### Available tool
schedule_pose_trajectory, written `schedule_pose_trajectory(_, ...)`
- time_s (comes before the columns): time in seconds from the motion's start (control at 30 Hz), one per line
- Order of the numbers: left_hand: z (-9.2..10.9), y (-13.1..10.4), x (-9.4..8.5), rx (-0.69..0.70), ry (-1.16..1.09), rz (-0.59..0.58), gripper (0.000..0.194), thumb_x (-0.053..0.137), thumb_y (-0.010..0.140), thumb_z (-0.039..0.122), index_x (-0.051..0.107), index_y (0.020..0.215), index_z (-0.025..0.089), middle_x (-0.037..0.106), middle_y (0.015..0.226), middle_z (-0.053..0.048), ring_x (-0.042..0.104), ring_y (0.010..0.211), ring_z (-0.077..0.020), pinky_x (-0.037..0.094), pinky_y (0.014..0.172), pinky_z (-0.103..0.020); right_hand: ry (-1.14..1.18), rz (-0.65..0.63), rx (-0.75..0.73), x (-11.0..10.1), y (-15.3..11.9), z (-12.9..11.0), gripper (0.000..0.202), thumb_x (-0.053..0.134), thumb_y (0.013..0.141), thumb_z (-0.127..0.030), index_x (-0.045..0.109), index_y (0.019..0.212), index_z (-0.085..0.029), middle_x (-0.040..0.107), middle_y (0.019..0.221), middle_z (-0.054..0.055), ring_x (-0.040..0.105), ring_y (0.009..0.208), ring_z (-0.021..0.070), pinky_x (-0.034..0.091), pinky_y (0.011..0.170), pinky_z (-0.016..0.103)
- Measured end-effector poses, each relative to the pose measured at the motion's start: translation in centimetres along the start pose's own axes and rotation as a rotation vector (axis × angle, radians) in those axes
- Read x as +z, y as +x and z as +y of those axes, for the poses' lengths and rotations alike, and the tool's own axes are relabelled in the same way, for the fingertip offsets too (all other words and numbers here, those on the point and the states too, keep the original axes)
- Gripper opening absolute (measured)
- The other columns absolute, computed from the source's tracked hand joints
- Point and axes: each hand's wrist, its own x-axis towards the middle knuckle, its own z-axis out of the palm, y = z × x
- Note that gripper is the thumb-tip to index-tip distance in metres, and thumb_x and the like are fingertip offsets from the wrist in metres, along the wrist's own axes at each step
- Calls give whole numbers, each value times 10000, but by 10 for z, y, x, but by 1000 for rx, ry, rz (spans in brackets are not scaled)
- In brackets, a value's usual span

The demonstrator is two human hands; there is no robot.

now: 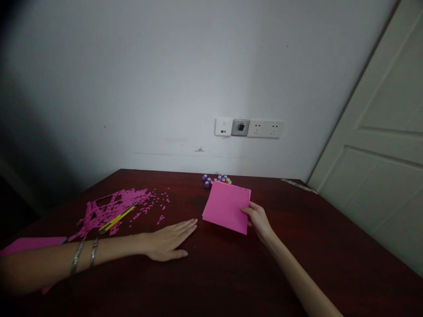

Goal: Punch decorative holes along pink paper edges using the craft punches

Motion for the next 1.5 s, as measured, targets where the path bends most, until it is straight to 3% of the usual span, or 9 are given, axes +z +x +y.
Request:
schedule_pose_trajectory(0.23,-73,-31,-2,-247,76,52,741,241,882,554,71,1416,69,-13,1474,-138,6,1361,-227,93,1105,-352,-74,-103,95,8,-10,11,225,635,605,-272,583,779,-141,483,505,-60,353,352,51,199,341,172)
schedule_pose_trajectory(0.43,-105,-54,-10,-353,129,112,726,263,878,538,144,1410,59,127,1467,-158,143,1352,-240,152,1083,-340,-160,-179,110,23,-18,16,184,585,625,-290,553,745,-154,443,459,-75,348,345,56,195,346,172)
schedule_pose_trajectory(0.57,-105,-51,-25,-373,199,161,672,276,878,503,232,1389,67,242,1446,-156,204,1336,-250,174,1070,-360,-243,-204,81,28,-18,21,171,557,630,-290,554,737,-156,446,442,-76,347,323,58,213,330,178)
schedule_pose_trajectory(0.8,-65,-18,-48,-236,171,210,539,364,851,353,348,1324,96,400,1362,-134,342,1247,-239,263,1027,-361,-507,-146,-4,39,-10,24,158,496,685,-247,577,782,-151,493,455,-56,401,319,83,280,322,198)
schedule_pose_trajectory(1.03,-52,-4,-57,-149,193,265,466,402,811,259,438,1254,120,463,1277,-126,406,1166,-233,338,973,-353,-916,-77,-111,44,-10,12,63,592,609,-173,604,666,-150,622,700,82,594,669,213,416,587,288)
schedule_pose_trajectory(1.17,-66,-22,-72,-328,265,239,319,421,795,261,558,1061,147,535,1127,-125,485,1044,-254,431,824,-368,-1098,-32,-154,47,-18,4,312,627,613,-220,624,901,-100,595,895,161,574,834,301,414,679,361)
schedule_pose_trajectory(1.27,-81,-49,-80,-511,407,159,269,445,783,266,582,972,130,562,1020,-152,550,902,-249,456,715,-355,-1279,35,-245,50,-27,-4,635,611,662,-281,446,1253,-115,512,1093,195,507,991,353,425,684,386)
schedule_pose_trajectory(1.37,-95,-83,-80,-660,531,88,223,456,748,213,621,868,122,598,939,-168,572,860,-268,448,682,-365,-1364,24,-353,52,-33,-11,599,486,778,-339,350,1327,-141,488,1113,162,507,1011,316,443,671,362)
schedule_pose_trajectory(1.5,-107,-119,-72,-826,317,-122,167,536,670,265,642,686,136,599,640,-115,573,609,-218,419,556,-309,-1216,-101,-390,52,-34,-12,458,402,814,-319,430,1246,-170,496,1112,114,558,930,238,447,723,337)
